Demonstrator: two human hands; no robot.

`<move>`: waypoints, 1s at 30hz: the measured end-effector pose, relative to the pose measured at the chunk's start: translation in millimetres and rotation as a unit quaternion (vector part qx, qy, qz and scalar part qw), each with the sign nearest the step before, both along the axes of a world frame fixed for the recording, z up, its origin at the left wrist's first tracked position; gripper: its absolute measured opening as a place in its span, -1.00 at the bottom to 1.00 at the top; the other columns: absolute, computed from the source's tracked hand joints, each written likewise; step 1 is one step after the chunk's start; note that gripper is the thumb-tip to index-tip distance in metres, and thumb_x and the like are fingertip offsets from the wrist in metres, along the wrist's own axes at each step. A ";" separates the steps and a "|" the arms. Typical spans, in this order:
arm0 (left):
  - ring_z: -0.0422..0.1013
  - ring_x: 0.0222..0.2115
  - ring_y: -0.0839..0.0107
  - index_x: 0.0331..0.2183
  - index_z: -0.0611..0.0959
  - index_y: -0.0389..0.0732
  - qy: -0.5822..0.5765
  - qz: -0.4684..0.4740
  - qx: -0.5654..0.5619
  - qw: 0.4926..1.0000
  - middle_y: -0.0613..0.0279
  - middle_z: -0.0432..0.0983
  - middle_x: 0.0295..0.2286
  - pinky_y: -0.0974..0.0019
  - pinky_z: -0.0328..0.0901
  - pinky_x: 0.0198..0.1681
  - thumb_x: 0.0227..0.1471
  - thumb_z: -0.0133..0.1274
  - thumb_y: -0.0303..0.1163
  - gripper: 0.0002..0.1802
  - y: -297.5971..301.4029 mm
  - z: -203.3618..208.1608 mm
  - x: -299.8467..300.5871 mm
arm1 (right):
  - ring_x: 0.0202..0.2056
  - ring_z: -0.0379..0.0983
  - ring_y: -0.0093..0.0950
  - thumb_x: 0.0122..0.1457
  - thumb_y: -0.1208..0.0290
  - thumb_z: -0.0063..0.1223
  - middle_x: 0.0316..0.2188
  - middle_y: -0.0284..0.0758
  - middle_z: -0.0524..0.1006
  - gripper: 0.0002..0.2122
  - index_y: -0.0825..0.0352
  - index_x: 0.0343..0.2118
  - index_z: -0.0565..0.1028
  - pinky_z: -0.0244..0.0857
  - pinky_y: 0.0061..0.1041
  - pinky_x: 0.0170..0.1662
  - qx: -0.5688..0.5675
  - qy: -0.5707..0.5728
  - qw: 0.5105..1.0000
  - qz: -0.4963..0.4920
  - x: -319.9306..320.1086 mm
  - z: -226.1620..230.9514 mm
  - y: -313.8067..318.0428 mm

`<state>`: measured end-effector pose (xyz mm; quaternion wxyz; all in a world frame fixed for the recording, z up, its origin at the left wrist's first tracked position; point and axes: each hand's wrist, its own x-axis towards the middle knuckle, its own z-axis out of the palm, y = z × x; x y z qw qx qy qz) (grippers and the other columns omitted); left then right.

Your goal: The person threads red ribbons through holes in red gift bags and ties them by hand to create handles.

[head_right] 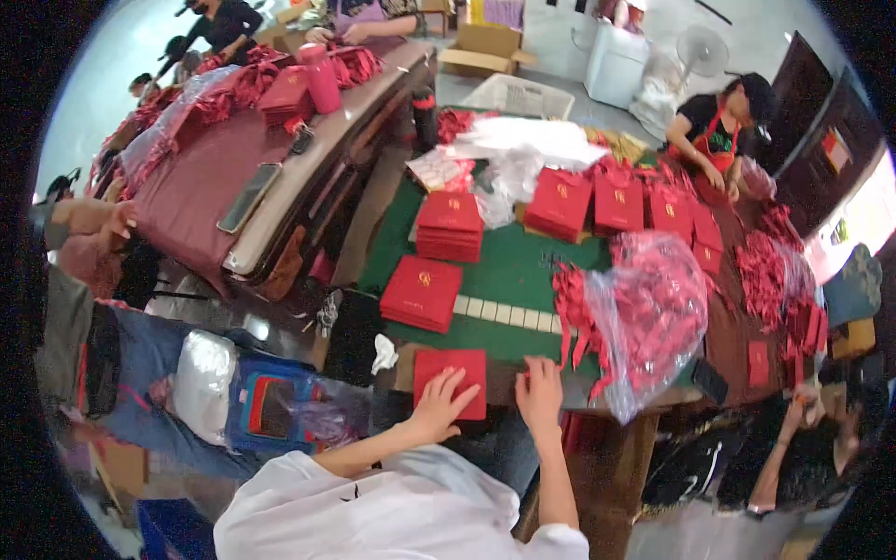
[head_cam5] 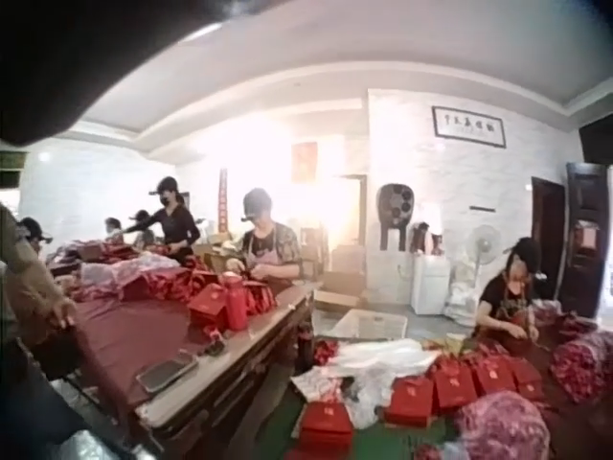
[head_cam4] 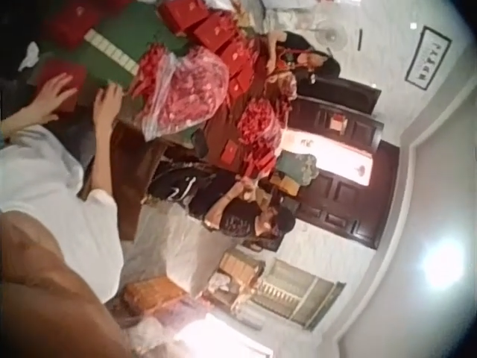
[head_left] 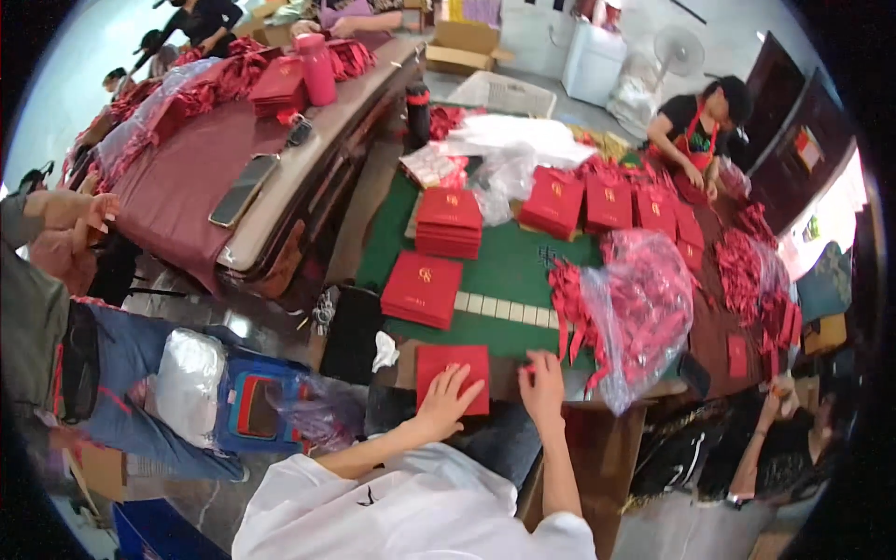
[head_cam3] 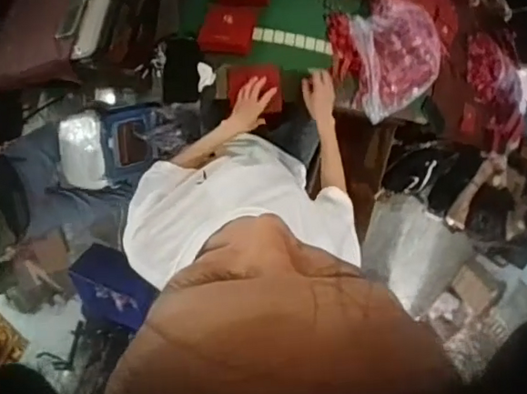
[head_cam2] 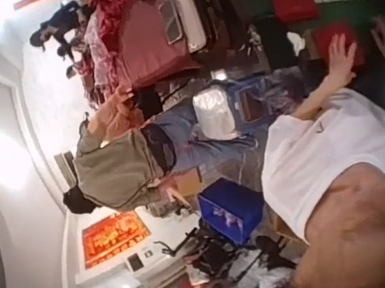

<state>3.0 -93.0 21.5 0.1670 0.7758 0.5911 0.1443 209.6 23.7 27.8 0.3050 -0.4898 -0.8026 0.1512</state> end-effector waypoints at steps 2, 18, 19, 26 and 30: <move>-0.06 0.26 -0.16 0.27 0.24 -0.03 0.032 0.002 0.006 0.999 -0.14 -0.02 0.25 -0.19 0.00 0.26 -0.41 0.46 -0.28 0.17 -2.6 -6.3 -3.4 | -0.05 0.37 -0.09 0.07 0.47 0.14 -0.10 -0.13 0.43 -0.67 0.30 -0.06 0.46 0.30 -0.16 -0.02 0.009 -0.021 1.000 0.002 -12.1 -14.0 -2.7; 0.29 0.08 0.08 0.16 0.45 -0.07 -0.066 -0.022 0.203 0.977 0.06 0.36 0.06 0.09 0.23 0.14 -0.16 0.02 -0.61 -0.26 25.1 22.6 -2.4 | -0.11 0.44 -0.12 0.10 0.59 0.11 -0.16 -0.14 0.51 -0.83 0.35 -0.22 0.54 0.34 -0.24 -0.04 0.063 0.058 0.996 -0.018 16.4 -45.2 -10.7; 0.30 0.07 0.08 0.14 0.47 -0.10 -0.072 -0.024 0.215 0.974 0.05 0.37 0.05 0.08 0.23 0.13 -0.15 0.01 -0.60 -0.28 35.7 23.5 -0.1 | -0.13 0.46 -0.13 0.11 0.61 0.10 -0.17 -0.13 0.52 -0.86 0.37 -0.24 0.55 0.36 -0.28 -0.06 0.045 0.089 0.995 -0.029 17.0 -44.3 -11.6; 0.28 0.08 0.04 0.15 0.43 -0.18 -0.020 -0.049 0.240 0.969 -0.01 0.36 0.05 0.02 0.21 0.14 -0.12 0.04 -0.48 -0.31 92.3 -20.0 1.5 | -0.17 0.49 -0.26 0.16 0.63 0.06 -0.23 -0.17 0.53 -0.86 0.38 -0.21 0.54 0.36 -0.42 -0.09 -0.012 0.179 0.981 -0.072 25.0 -22.6 -21.9; 0.22 0.12 -0.02 0.15 0.40 -0.21 -0.033 -0.086 0.171 0.981 -0.08 0.30 0.07 -0.05 0.13 0.20 -0.02 0.13 -0.30 -0.33 87.2 -10.1 7.1 | -0.14 0.48 -0.22 0.15 0.61 0.09 -0.20 -0.17 0.52 -0.83 0.37 -0.18 0.54 0.35 -0.38 -0.06 -0.006 0.146 0.984 -0.099 46.7 -28.0 -21.0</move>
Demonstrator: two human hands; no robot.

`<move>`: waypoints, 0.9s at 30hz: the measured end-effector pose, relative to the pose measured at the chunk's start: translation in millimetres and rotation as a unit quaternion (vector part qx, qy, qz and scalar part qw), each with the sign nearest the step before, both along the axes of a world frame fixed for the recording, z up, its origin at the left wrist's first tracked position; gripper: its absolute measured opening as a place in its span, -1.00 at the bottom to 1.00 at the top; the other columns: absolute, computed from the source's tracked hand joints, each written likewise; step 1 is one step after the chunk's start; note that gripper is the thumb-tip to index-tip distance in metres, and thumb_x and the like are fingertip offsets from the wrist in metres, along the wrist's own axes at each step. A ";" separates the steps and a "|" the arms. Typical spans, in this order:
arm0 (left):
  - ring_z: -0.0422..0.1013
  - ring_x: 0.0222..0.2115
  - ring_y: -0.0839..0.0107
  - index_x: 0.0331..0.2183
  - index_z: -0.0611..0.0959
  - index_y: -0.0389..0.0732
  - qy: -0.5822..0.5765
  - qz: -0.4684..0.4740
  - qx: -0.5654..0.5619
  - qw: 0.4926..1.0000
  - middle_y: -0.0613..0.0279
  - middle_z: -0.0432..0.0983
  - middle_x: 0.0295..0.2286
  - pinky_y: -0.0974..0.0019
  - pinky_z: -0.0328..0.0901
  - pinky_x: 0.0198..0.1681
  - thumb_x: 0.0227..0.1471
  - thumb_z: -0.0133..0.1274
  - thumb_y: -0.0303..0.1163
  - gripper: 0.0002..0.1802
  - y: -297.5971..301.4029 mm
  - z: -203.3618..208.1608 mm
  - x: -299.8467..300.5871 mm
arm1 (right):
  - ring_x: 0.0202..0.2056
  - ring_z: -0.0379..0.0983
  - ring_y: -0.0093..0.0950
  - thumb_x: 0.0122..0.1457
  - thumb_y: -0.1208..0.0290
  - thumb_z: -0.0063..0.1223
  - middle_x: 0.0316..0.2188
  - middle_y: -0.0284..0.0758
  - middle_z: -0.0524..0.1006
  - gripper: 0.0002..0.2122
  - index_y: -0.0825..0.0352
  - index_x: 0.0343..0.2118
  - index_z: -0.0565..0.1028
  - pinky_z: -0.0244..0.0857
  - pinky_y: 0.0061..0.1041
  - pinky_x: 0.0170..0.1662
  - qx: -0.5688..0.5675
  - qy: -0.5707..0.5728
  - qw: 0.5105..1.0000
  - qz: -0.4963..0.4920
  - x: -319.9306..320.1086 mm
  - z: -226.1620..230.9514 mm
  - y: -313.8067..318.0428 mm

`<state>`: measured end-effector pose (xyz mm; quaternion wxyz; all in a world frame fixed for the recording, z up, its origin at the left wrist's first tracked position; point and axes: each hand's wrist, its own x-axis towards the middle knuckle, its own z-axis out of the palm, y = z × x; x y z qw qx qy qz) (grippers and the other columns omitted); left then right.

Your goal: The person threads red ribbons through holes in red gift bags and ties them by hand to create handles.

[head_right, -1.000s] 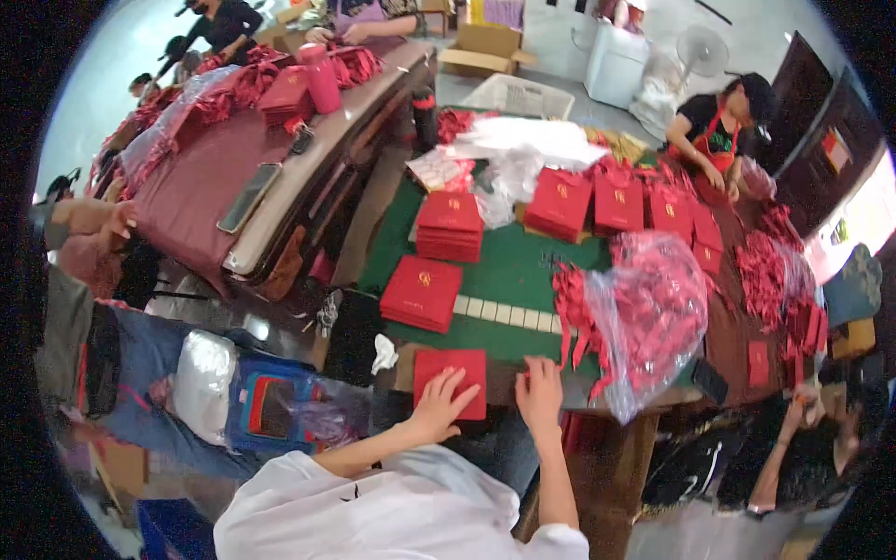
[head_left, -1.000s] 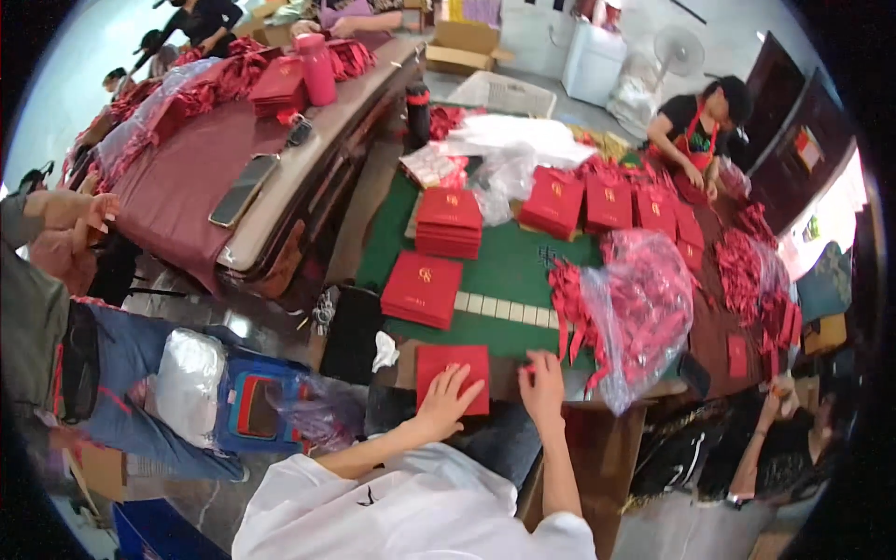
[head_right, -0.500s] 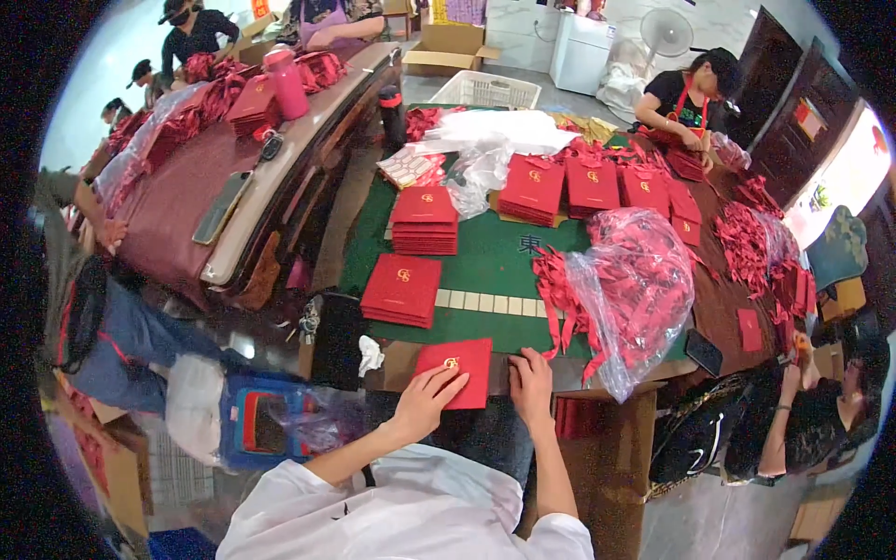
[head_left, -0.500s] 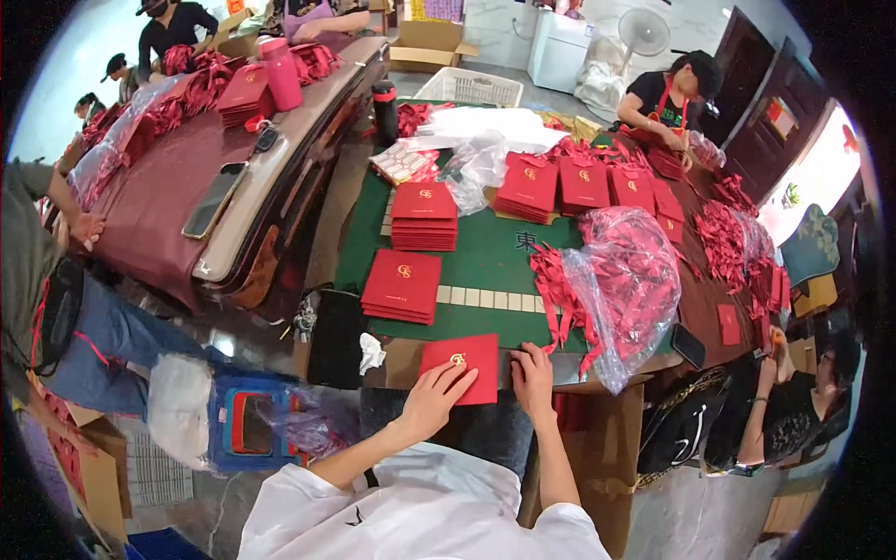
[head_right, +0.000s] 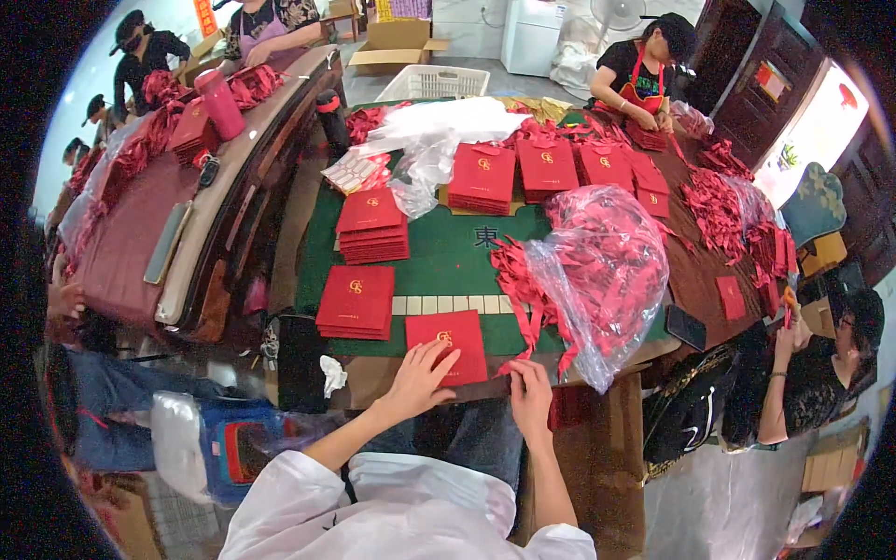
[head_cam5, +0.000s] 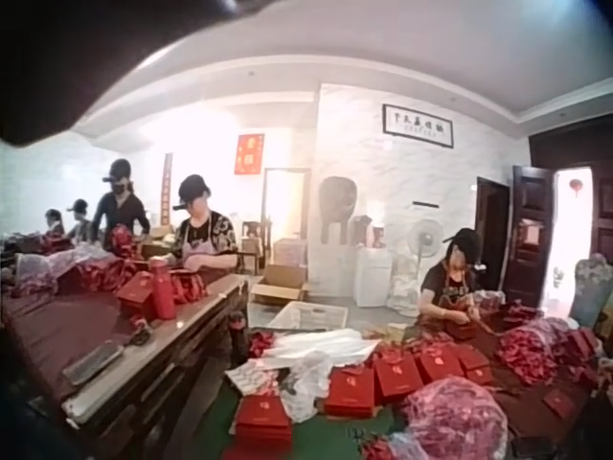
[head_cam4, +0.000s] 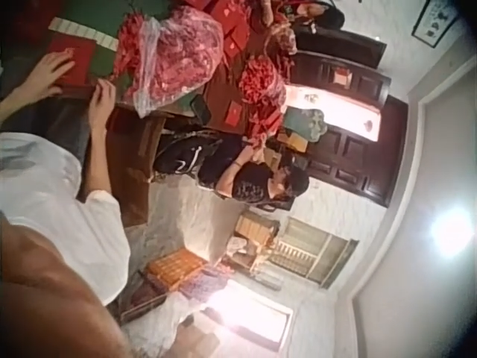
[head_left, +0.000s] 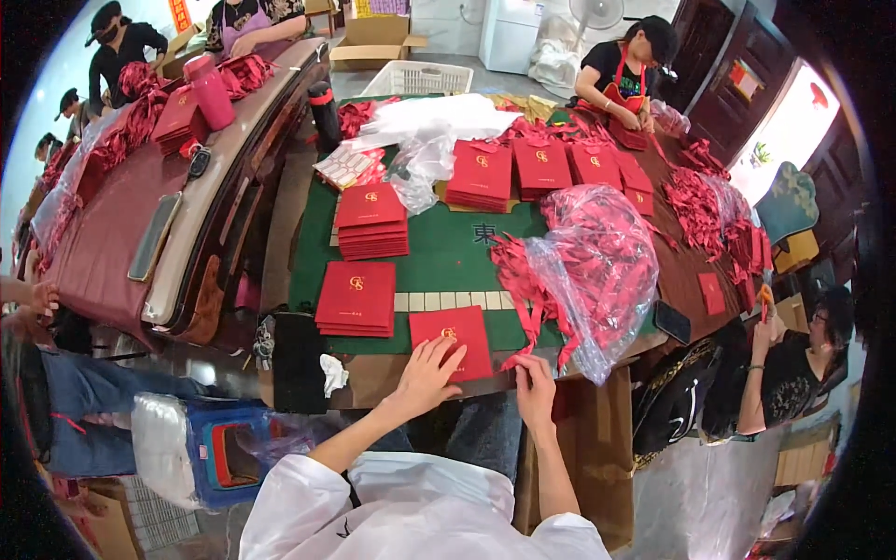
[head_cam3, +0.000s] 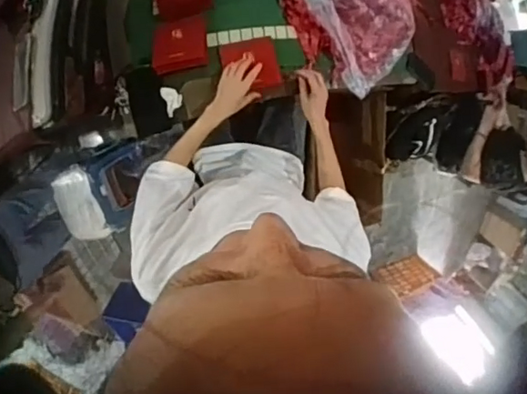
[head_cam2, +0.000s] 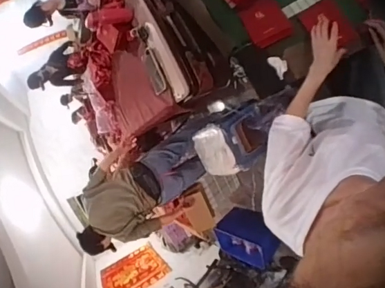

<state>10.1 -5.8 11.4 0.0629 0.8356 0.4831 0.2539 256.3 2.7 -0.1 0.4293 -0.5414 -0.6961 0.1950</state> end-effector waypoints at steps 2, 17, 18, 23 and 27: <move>0.21 0.13 -0.03 0.15 0.40 -0.23 -0.040 -0.012 -0.020 0.999 -0.09 0.29 0.08 -0.05 0.11 0.20 0.01 0.16 -0.25 -0.33 -0.2 3.6 -2.1 | -0.11 0.45 -0.21 0.13 0.58 0.12 -0.17 -0.21 0.51 -0.82 0.32 -0.18 0.55 0.35 -0.34 -0.04 0.018 -0.050 0.999 0.013 2.3 1.5 4.8; 0.21 -0.01 0.03 0.07 0.43 -0.34 -0.047 0.141 -0.071 0.986 -0.05 0.31 -0.05 -0.02 0.13 0.09 -0.03 0.24 -0.12 -0.28 54.7 -24.5 11.0 | -0.16 0.46 -0.23 0.00 0.54 0.22 -0.29 -0.28 0.51 -0.85 0.27 -0.35 0.51 0.27 -0.20 -0.04 0.111 -0.149 0.981 0.056 1.6 8.5 2.8; 0.22 -0.04 0.04 0.06 0.45 -0.31 -0.050 0.133 -0.083 0.986 -0.02 0.32 -0.09 -0.01 0.15 0.05 -0.07 0.27 -0.12 -0.27 51.2 -21.0 8.6 | -0.21 0.49 -0.24 -0.01 0.56 0.21 -0.34 -0.26 0.52 -0.85 0.29 -0.35 0.50 0.31 -0.23 -0.07 0.118 -0.152 0.980 0.051 -1.3 14.3 -2.1; 0.22 -0.05 0.08 0.00 0.50 -0.22 -0.074 0.114 -0.085 0.987 0.05 0.32 -0.11 0.02 0.15 0.02 -0.18 0.35 -0.15 -0.30 38.2 -15.6 5.2 | -0.51 0.46 -0.43 0.13 0.60 0.14 -0.45 -0.26 0.50 -0.92 0.37 -0.32 0.50 0.32 -0.54 -0.45 -0.030 0.001 0.996 0.087 -27.4 30.1 -17.6; 0.26 -0.08 0.12 -0.09 0.52 -0.18 -0.087 0.115 -0.074 0.987 0.15 0.39 -0.17 0.06 0.16 -0.02 -0.26 0.40 -0.22 -0.35 30.7 0.1 10.1 | -0.49 0.45 -0.45 0.15 0.56 0.18 -0.46 -0.25 0.50 -0.91 0.38 -0.30 0.51 0.34 -0.49 -0.41 -0.034 -0.009 0.997 0.066 -45.9 26.2 -4.3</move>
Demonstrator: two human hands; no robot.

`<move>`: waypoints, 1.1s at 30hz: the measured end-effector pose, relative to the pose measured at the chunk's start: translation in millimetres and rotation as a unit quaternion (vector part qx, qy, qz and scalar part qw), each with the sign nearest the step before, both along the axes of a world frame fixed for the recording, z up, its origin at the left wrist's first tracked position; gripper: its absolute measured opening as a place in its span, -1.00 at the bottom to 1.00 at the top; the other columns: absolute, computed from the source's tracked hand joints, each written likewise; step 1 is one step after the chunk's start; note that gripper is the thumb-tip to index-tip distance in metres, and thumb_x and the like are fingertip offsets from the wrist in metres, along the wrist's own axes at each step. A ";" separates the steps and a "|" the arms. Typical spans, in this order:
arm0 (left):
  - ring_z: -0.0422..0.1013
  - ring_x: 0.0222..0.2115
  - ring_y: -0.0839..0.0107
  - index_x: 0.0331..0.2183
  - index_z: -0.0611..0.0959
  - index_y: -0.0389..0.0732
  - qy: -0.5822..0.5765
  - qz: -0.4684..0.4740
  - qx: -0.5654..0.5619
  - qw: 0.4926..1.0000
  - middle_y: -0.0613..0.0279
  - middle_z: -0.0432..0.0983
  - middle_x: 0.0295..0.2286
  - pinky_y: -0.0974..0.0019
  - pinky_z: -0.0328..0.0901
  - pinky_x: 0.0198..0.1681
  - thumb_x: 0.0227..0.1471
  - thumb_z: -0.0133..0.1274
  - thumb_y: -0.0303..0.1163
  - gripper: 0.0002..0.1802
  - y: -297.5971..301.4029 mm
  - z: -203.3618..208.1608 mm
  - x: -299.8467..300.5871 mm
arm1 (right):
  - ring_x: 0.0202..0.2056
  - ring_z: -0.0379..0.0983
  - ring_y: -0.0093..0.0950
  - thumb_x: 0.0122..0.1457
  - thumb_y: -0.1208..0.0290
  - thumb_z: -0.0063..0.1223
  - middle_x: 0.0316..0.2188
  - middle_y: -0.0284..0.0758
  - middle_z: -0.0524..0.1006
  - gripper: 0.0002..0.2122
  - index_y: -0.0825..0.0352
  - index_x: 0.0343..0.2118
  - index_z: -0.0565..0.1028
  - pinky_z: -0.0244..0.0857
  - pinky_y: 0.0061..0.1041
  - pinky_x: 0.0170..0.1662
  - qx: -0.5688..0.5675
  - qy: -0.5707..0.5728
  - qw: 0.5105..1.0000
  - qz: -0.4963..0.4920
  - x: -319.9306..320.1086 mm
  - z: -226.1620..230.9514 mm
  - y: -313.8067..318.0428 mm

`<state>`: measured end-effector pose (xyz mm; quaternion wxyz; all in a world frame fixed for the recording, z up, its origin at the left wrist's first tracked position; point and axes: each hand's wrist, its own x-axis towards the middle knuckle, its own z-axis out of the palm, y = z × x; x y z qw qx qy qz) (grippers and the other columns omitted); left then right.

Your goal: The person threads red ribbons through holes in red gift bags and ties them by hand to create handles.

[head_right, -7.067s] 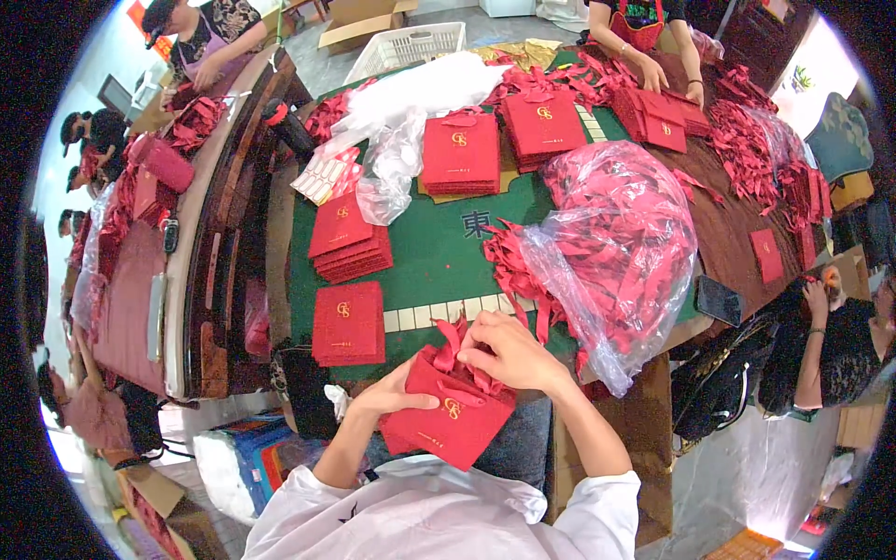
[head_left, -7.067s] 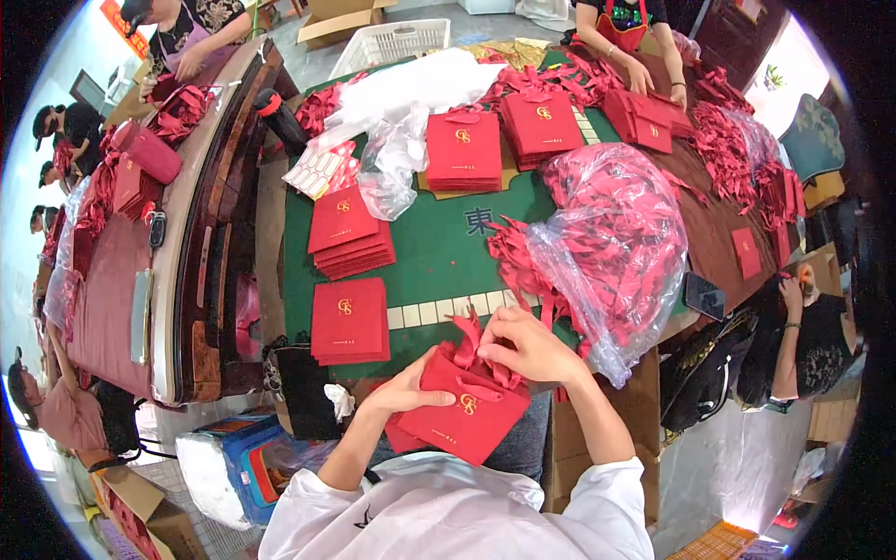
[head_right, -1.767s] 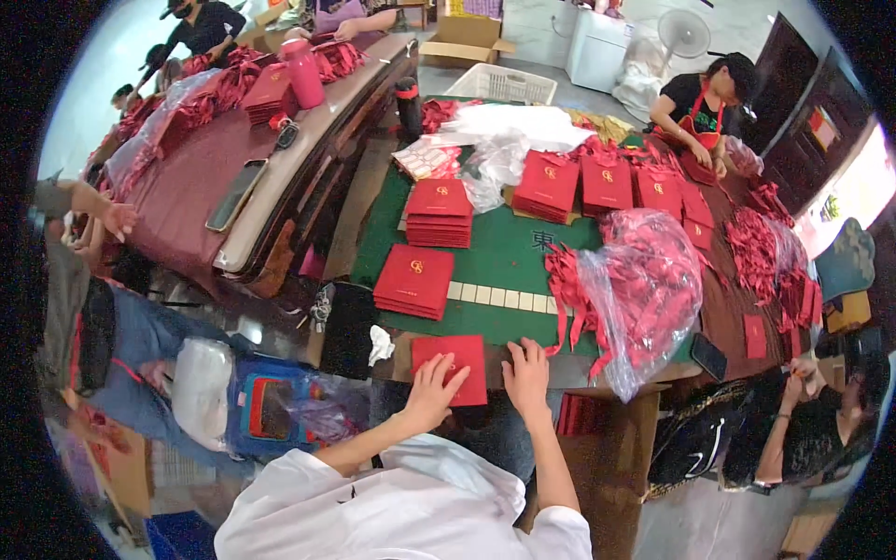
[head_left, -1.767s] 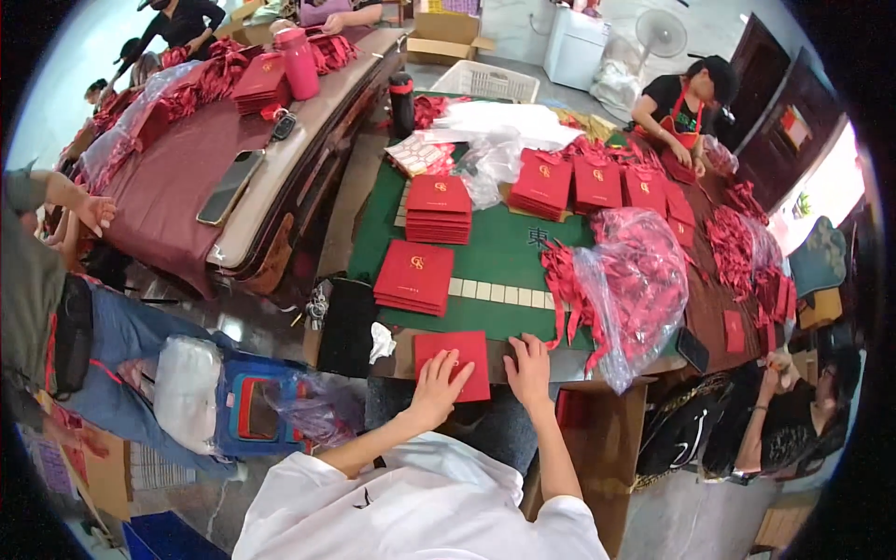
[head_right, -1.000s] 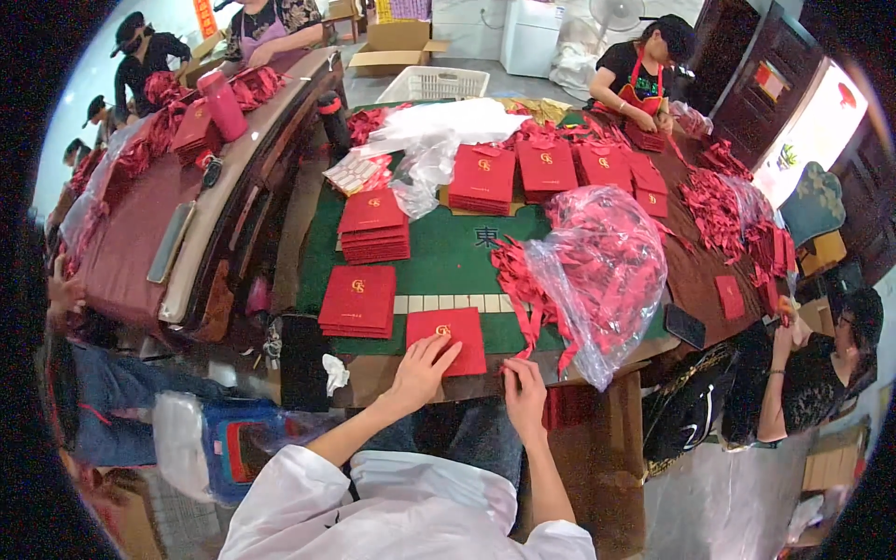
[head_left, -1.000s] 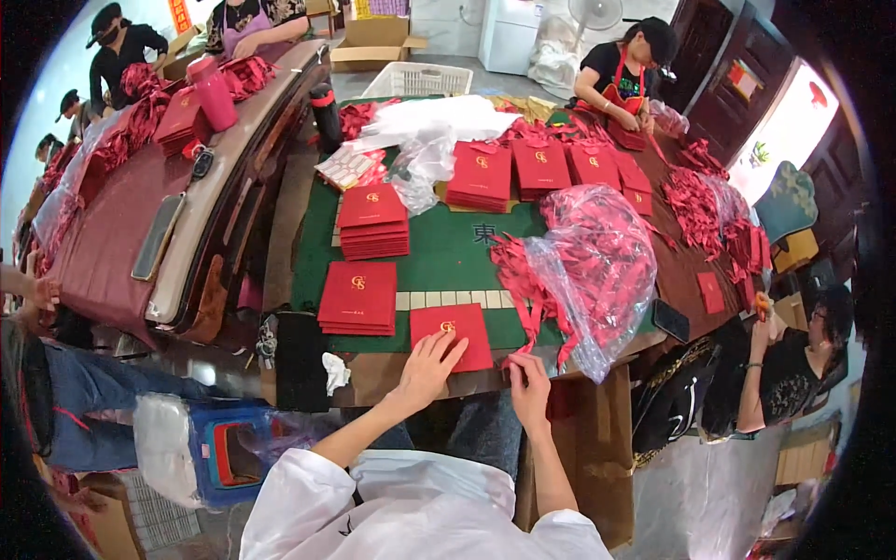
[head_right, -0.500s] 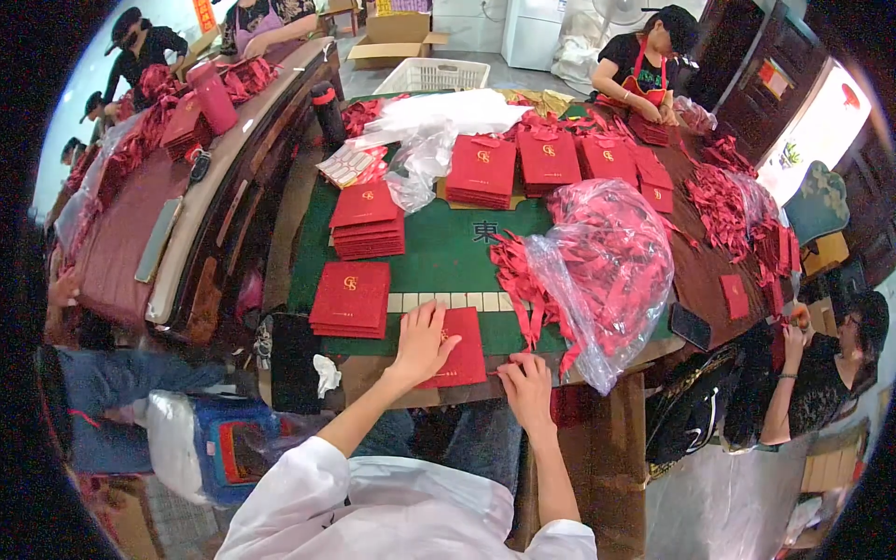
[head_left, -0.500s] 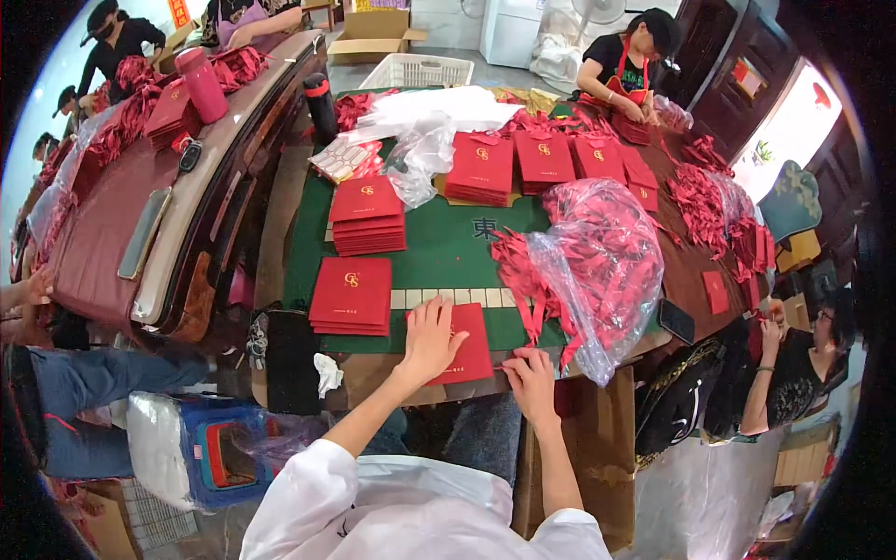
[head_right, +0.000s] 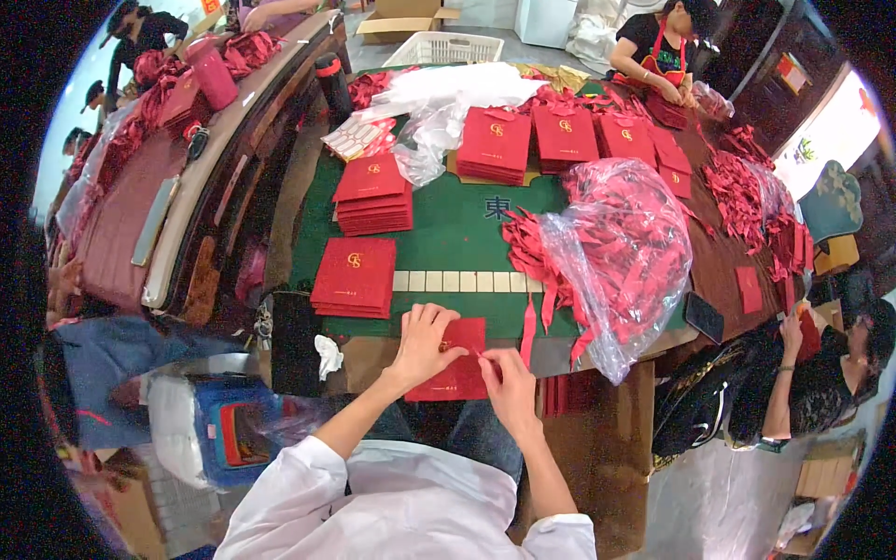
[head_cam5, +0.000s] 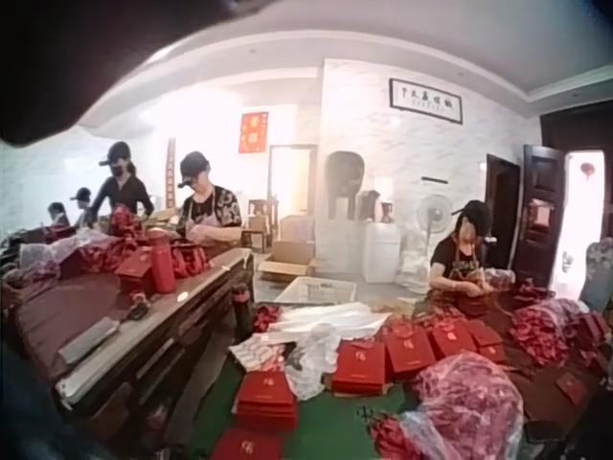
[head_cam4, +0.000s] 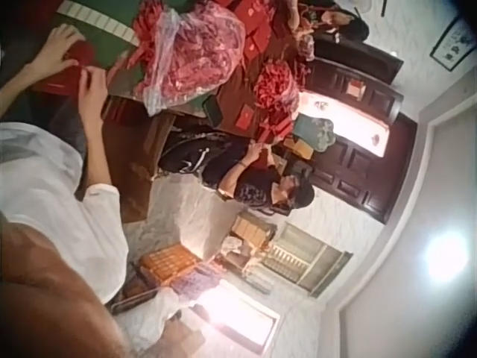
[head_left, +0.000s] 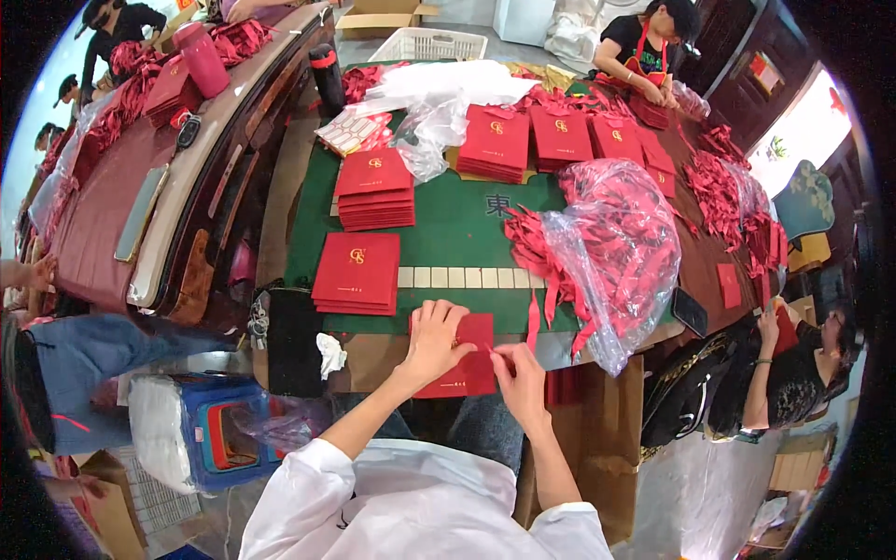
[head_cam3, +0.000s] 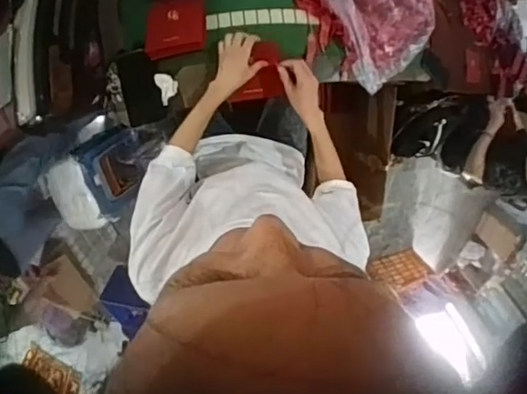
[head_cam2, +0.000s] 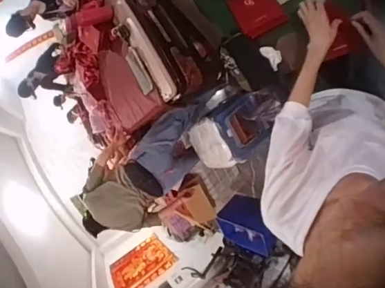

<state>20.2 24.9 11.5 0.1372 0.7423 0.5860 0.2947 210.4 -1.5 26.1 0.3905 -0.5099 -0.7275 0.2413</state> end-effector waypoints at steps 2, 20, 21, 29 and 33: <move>0.29 -0.10 0.14 -0.13 0.52 -0.17 -0.010 -0.003 -0.007 1.000 0.17 0.42 -0.20 0.07 0.16 -0.03 -0.25 0.39 -0.24 -0.40 -3.2 5.0 -0.6 | -0.49 0.45 -0.41 0.14 0.54 0.19 -0.45 -0.24 0.50 -0.91 0.37 -0.31 0.52 0.34 -0.48 -0.39 -0.041 0.022 0.999 -0.009 -8.8 -6.5 6.0; 0.46 -0.24 0.21 -0.21 0.55 -0.13 -0.150 -0.010 -0.093 0.984 0.22 0.60 -0.35 0.12 0.16 -0.08 -0.03 0.15 -0.48 -0.73 -15.0 9.2 1.2 | -0.48 0.51 -0.38 0.12 0.48 0.19 -0.47 -0.25 0.53 -0.92 0.36 -0.39 0.53 0.36 -0.42 -0.39 -0.065 0.010 0.997 -0.045 -22.4 4.0 0.8; 0.47 -0.24 0.21 -0.21 0.55 -0.13 -0.146 -0.008 -0.104 0.984 0.21 0.61 -0.36 0.12 0.17 -0.08 -0.02 0.15 -0.48 -0.74 -15.3 9.6 1.4 | -0.49 0.51 -0.32 0.10 0.48 0.20 -0.46 -0.24 0.53 -0.91 0.34 -0.39 0.52 0.36 -0.36 -0.41 -0.059 0.008 0.997 -0.045 -22.6 5.1 0.1; 0.51 -0.28 0.14 -0.27 0.56 -0.21 -0.155 0.001 -0.114 0.981 0.12 0.61 -0.39 0.08 0.29 -0.13 0.01 0.08 -0.53 -0.83 -17.7 13.5 4.0 | -0.49 0.53 -0.40 0.12 0.47 0.20 -0.49 -0.24 0.55 -0.90 0.37 -0.39 0.53 0.38 -0.46 -0.39 -0.078 0.007 0.996 -0.050 -20.0 7.2 0.4; 0.54 -0.29 0.08 -0.27 0.55 -0.27 -0.203 -0.016 -0.129 0.970 0.04 0.60 -0.37 0.07 0.39 -0.18 0.02 0.03 -0.58 -0.84 -17.3 11.3 3.7 | -0.48 0.55 -0.43 0.11 0.46 0.21 -0.49 -0.24 0.56 -0.88 0.39 -0.43 0.53 0.38 -0.47 -0.39 -0.092 0.003 0.995 -0.041 -18.0 7.4 0.3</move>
